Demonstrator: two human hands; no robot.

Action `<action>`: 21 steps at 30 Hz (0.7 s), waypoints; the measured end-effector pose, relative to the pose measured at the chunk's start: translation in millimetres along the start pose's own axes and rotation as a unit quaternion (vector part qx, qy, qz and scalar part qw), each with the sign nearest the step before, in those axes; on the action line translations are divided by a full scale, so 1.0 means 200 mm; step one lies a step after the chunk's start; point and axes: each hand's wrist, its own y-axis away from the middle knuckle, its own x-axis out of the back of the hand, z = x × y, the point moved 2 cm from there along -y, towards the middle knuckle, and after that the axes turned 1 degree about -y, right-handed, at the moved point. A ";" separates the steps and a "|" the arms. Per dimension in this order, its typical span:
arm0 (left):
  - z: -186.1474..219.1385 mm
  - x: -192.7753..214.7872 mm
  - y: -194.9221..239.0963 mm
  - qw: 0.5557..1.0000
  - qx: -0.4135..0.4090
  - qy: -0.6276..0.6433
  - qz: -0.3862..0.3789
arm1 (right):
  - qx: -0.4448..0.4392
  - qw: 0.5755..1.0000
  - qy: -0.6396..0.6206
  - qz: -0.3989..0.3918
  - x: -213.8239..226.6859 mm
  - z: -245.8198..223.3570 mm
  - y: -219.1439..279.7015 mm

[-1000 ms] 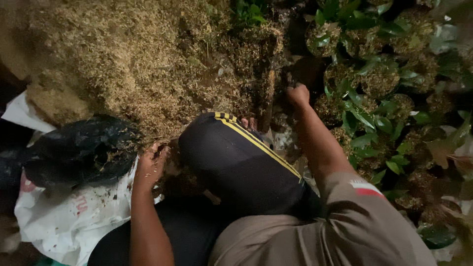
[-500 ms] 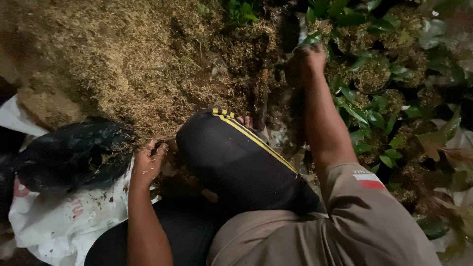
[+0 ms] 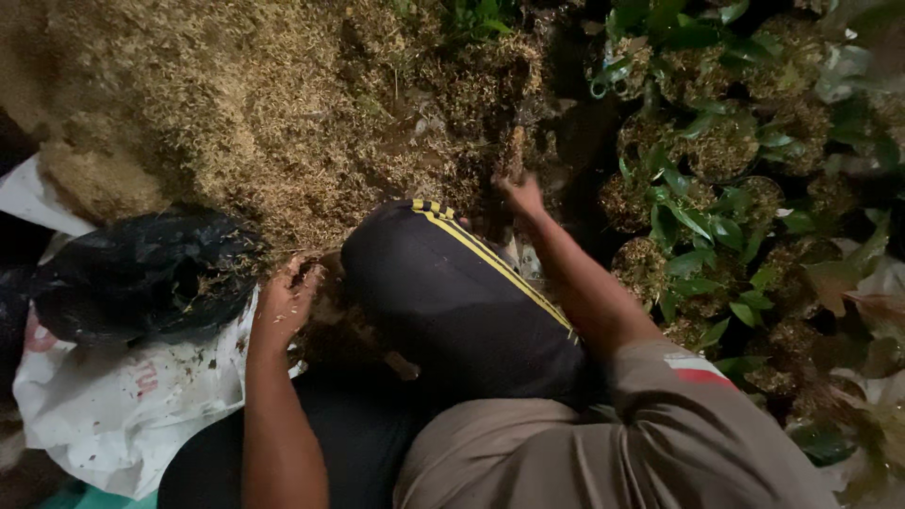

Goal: The person sits on the floor and fills a small black plastic pot with a loose, fibrous growing medium. They place a small green plant into the pot and add more medium around it, then set the finished pot aside. The person repeats this process with a second plant.

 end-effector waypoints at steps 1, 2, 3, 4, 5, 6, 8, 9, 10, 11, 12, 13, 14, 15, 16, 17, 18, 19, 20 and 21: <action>0.02 0.00 0.01 1.000 0.004 0.009 -0.005 | 0.020 0.999 -0.040 -0.004 -0.02 0.00 0.01; 0.03 0.01 0.02 1.000 0.023 0.008 -0.013 | 0.039 0.996 -0.080 -0.009 -0.03 0.01 0.03; 0.04 0.02 0.03 0.999 0.041 0.006 -0.021 | 0.058 0.991 -0.119 -0.014 -0.03 0.01 0.05; 0.04 0.02 0.04 0.998 0.060 0.006 -0.030 | 0.108 0.991 -0.076 0.013 0.01 0.01 0.08; 0.04 0.03 0.06 0.998 0.045 0.013 -0.028 | 0.159 0.986 -0.032 0.038 0.08 0.02 0.12; 0.05 0.04 0.05 0.999 0.027 0.022 -0.025 | 0.211 0.975 0.013 0.065 0.16 0.01 0.15; 0.05 0.04 0.05 0.999 0.021 0.032 -0.017 | 0.205 0.973 0.025 0.108 0.32 0.03 0.28; 0.05 0.04 0.03 0.999 0.033 0.035 -0.012 | 0.202 0.970 0.031 0.129 0.38 0.01 0.33; 0.03 0.03 0.04 0.998 0.046 0.036 -0.010 | 0.186 0.972 0.054 0.133 0.42 0.01 0.38; 0.02 0.01 0.04 0.999 0.029 0.022 -0.009 | 0.170 0.973 0.077 0.137 0.45 0.00 0.43; 0.02 0.01 0.03 1.000 0.015 0.011 -0.010 | 0.155 0.973 0.098 0.143 0.47 -0.02 0.46; 0.02 0.00 0.01 1.000 0.003 0.006 -0.011 | 0.116 0.981 0.101 0.122 0.46 -0.04 0.47; 0.01 -0.01 0.00 1.000 0.004 0.008 -0.014 | 0.077 0.987 0.103 0.099 0.43 -0.06 0.47; 0.00 -0.02 -0.01 1.000 0.004 0.012 -0.016 | 0.038 0.991 0.105 0.075 0.38 -0.08 0.47; -0.02 -0.03 -0.01 1.000 0.007 0.010 -0.024 | 0.026 0.993 0.096 0.061 0.33 -0.07 0.49; -0.04 -0.04 0.01 0.999 0.011 0.012 -0.033 | 0.014 0.995 0.087 0.047 0.27 -0.06 0.50; -0.04 -0.05 -0.02 0.999 0.008 0.018 -0.036 | 0.010 0.996 0.076 0.037 0.24 -0.09 0.47; -0.03 -0.05 -0.04 0.999 0.006 0.023 -0.039 | 0.107 0.988 0.106 0.029 0.22 -0.12 0.45; -0.03 -0.05 -0.05 0.999 -0.005 0.023 -0.031 | 0.200 0.970 0.138 0.019 0.21 -0.15 0.45; -0.03 -0.06 -0.07 0.999 -0.020 0.023 -0.022 | 0.292 0.942 0.168 0.008 0.22 -0.16 0.45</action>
